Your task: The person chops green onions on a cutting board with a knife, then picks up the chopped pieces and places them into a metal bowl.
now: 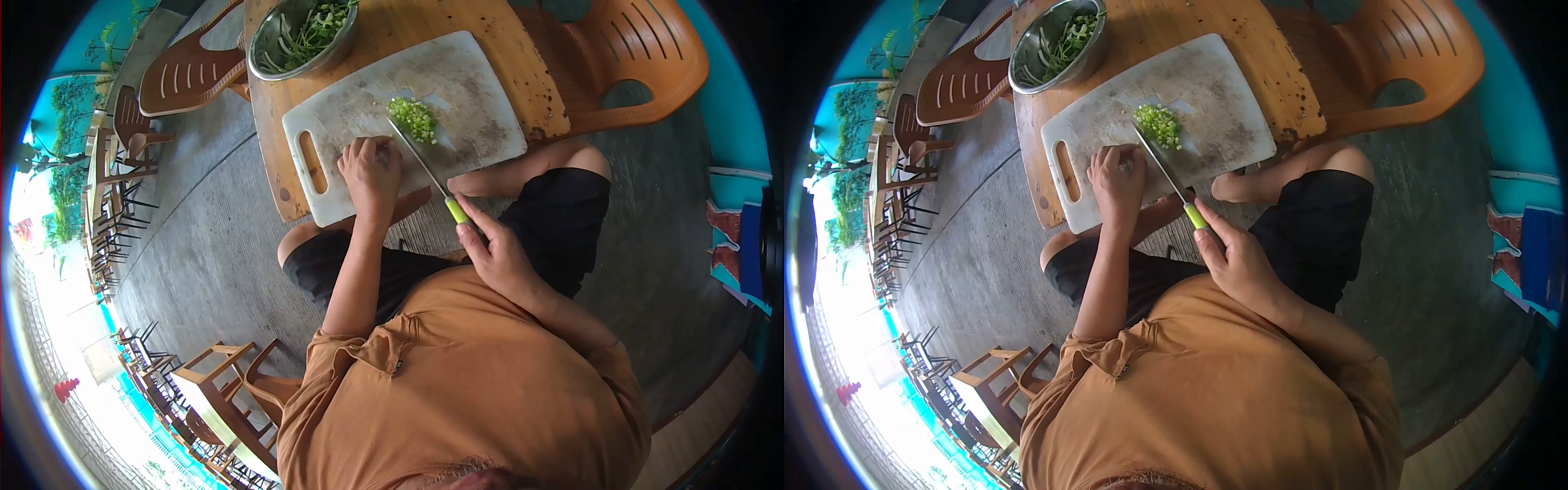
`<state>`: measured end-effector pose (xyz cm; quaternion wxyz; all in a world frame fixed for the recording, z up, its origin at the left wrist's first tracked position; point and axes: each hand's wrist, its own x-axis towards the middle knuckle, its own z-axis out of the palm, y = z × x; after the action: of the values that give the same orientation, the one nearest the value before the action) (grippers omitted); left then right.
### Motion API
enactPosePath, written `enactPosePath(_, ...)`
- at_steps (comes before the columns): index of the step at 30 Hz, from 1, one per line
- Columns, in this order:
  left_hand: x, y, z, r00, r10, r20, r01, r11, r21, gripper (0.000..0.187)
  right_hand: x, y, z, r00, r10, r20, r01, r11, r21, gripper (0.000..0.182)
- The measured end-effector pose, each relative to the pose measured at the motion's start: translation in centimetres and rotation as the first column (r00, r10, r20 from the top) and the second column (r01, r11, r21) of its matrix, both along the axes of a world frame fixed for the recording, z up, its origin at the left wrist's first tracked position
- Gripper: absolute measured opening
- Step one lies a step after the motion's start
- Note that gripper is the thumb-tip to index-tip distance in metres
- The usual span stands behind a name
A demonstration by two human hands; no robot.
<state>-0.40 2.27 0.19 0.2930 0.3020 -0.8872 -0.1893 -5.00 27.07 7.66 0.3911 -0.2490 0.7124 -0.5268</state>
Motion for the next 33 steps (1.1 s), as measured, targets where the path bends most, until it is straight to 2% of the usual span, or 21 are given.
enactPosePath(9,-0.2,0.0,0.1,1.0,-0.007,0.015,0.007,1.0,0.024,0.01,0.1,1.2,-1.3,0.994,0.004,-0.109,-0.021,0.988,-0.155,0.05)
enactPosePath(12,-0.2,0.1,0.0,1.0,-0.006,0.014,0.006,1.0,0.023,0.011,0.1,1.4,-0.8,0.998,0.008,-0.067,-0.017,0.991,-0.134,0.05)
enactPosePath(16,-0.2,0.0,0.3,1.0,-0.007,0.027,0.006,1.0,0.027,0.01,0.1,1.7,-0.8,0.996,-0.002,-0.094,-0.011,0.991,-0.135,0.05)
enactPosePath(18,-0.1,-0.1,0.3,0.999,-0.007,0.031,0.006,0.999,0.037,0.009,0.0,1.7,-0.7,0.998,0.011,0.057,-0.007,0.998,-0.062,0.05)
enactPosePath(19,-0.1,-0.2,0.3,0.999,-0.006,0.033,0.005,1.0,0.029,0.011,0.0,1.5,-0.9,0.998,0.013,0.057,-0.009,0.998,-0.061,0.05)
enactPosePath(21,0.0,-0.2,0.2,0.999,-0.008,0.037,0.007,1.0,0.022,0.012,-0.1,0.7,-1.4,0.985,0.013,-0.174,-0.036,0.991,-0.129,0.05)
enactPosePath(24,-0.1,-0.2,0.1,1.0,-0.014,0.022,0.014,1.0,-0.003,0.011,-0.4,-0.6,-0.7,0.995,0.028,-0.097,-0.035,0.997,-0.075,0.05)
enactPosePath(28,0.1,-0.2,-0.1,1.0,0.004,0.023,-0.004,1.0,0.014,0.01,0.4,-0.1,-1.1,0.992,0.025,-0.12,-0.036,0.995,-0.09,0.05)
enactPosePath(30,0.2,-0.2,-0.2,1.0,-0.001,-0.001,0.001,1.0,0.026,0.009,0.7,0.7,-1.4,0.964,-0.004,-0.268,-0.033,0.99,-0.134,0.051)
enactPosePath(31,0.2,-0.2,-0.2,1.0,0.004,0.006,-0.004,1.0,0.025,0.01,0.7,0.8,-1.1,0.964,-0.004,-0.268,-0.033,0.991,-0.131,0.051)
enactPosePath(33,0.0,0.0,-0.1,1.0,-0.002,0.011,0.001,1.0,0.026,0.01,0.7,1.0,-0.2,0.983,0.041,-0.178,-0.044,0.999,-0.014,0.05)
